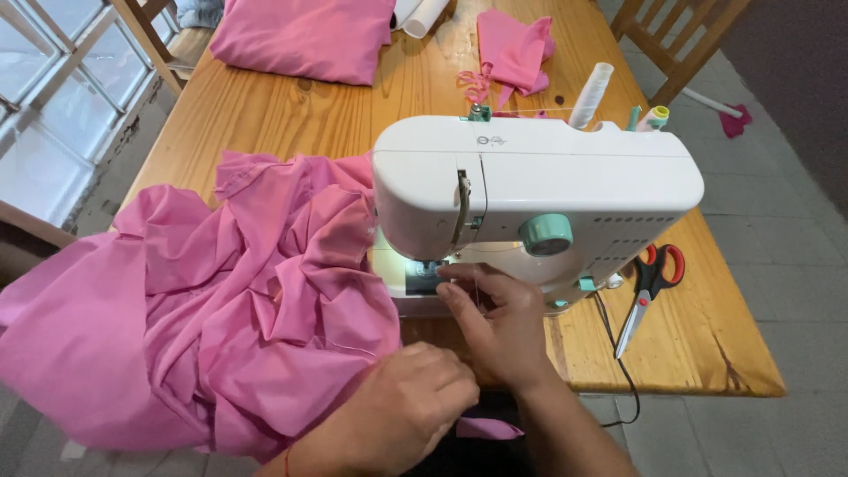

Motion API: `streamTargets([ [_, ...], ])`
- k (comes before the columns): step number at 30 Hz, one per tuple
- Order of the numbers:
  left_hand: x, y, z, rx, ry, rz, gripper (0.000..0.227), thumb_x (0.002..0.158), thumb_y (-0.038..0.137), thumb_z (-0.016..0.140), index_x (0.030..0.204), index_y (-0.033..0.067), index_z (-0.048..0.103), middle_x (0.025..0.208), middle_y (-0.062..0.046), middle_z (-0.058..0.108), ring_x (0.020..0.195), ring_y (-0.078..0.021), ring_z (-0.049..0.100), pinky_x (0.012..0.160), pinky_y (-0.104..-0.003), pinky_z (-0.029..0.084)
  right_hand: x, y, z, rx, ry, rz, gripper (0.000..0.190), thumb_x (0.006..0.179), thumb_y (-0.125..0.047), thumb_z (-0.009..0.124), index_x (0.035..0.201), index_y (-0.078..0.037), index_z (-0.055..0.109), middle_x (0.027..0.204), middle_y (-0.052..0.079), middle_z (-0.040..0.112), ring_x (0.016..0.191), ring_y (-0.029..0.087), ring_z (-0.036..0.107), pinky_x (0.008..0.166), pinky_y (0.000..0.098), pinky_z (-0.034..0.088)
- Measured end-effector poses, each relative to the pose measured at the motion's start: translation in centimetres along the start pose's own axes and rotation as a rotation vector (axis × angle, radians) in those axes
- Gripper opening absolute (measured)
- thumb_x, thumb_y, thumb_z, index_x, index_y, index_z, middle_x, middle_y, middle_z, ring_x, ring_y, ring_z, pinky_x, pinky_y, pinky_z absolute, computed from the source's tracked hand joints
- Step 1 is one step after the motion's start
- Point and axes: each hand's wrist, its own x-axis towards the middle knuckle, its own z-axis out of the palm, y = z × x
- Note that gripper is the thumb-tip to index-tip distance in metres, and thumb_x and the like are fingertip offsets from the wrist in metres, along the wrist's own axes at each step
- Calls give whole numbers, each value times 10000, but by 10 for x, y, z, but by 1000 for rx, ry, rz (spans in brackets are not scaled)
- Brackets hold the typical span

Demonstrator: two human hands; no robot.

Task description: A person threads a white electric sewing machine with pink thread on a wooden table.

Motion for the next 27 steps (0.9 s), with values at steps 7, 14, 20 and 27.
streamTargets([
  [7,-21,2,17,27,-51,9,50,1039,24,717,1082,1,704,994,-172,730,931,-404,715,825,-532,528,-9,-9,-2,472,-16,11,331,1050,-168,884,1327,8,841,853,102,870,805,145,870,785,310,803],
  [14,-25,-10,-2,-70,-119,-388,191,1074,227,822,932,155,716,844,-83,773,756,-342,732,759,-484,559,-24,-23,-11,348,-35,-188,242,1191,-227,707,1230,-66,884,738,27,772,620,86,695,597,242,539],
  [20,24,-14,-46,-619,465,-556,329,1186,295,640,1281,58,847,1111,-114,951,1026,-208,904,919,-327,727,-62,-19,-3,40,-172,-326,205,1157,-245,700,1133,-150,880,936,-3,914,702,187,789,684,350,610],
  [27,48,-6,-34,-1033,704,-627,214,1138,153,779,1214,-34,849,840,-172,857,610,-157,726,585,-252,618,-101,23,20,49,-499,-363,160,1122,-118,769,1244,-138,871,1005,41,900,765,282,807,745,396,662],
])
